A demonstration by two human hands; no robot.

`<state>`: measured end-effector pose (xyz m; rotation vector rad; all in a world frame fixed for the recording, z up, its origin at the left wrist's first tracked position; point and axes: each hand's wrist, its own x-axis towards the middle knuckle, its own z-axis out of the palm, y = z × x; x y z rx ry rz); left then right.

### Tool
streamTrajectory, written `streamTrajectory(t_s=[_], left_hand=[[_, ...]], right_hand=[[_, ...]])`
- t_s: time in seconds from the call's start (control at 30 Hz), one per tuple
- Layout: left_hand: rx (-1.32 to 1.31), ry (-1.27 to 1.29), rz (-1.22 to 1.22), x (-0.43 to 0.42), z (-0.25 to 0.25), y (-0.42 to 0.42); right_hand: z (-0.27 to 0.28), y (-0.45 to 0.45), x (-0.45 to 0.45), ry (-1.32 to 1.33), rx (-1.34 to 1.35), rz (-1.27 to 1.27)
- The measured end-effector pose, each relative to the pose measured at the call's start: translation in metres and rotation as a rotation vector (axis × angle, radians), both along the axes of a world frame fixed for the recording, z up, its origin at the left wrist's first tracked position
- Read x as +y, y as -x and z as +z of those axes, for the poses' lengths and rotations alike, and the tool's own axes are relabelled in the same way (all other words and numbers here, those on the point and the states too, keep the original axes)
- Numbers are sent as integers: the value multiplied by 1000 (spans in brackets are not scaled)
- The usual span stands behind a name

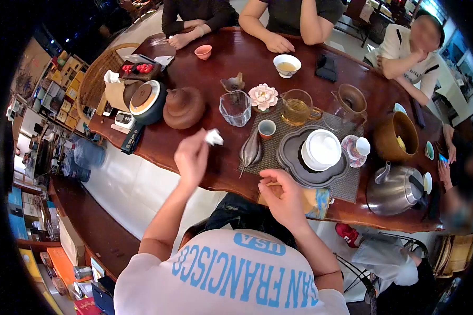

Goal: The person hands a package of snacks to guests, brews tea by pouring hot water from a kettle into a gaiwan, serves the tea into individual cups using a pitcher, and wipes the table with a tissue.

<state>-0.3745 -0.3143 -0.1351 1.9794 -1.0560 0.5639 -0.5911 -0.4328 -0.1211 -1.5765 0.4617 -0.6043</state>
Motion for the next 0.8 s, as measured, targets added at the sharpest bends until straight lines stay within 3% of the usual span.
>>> streamTrajectory(t_s=[0.17,0.4,0.5,0.63,0.8], left_hand=[[-392,-320,96,-42,-38,-51],[-344,-622,-166,-38,-25,-25],[-400,-494,-408,-16,-19,-17],[-331,-503,-635,27,-11,-13],[-323,-366,-418,52,-15,-34]], right_hand=[[14,12,2,-84,137,213],[6,31,-2,-181,175,420],[5,35,-5,-162,169,462],[-1,54,-11,-299,147,440],[-17,111,-14,-417,111,303]])
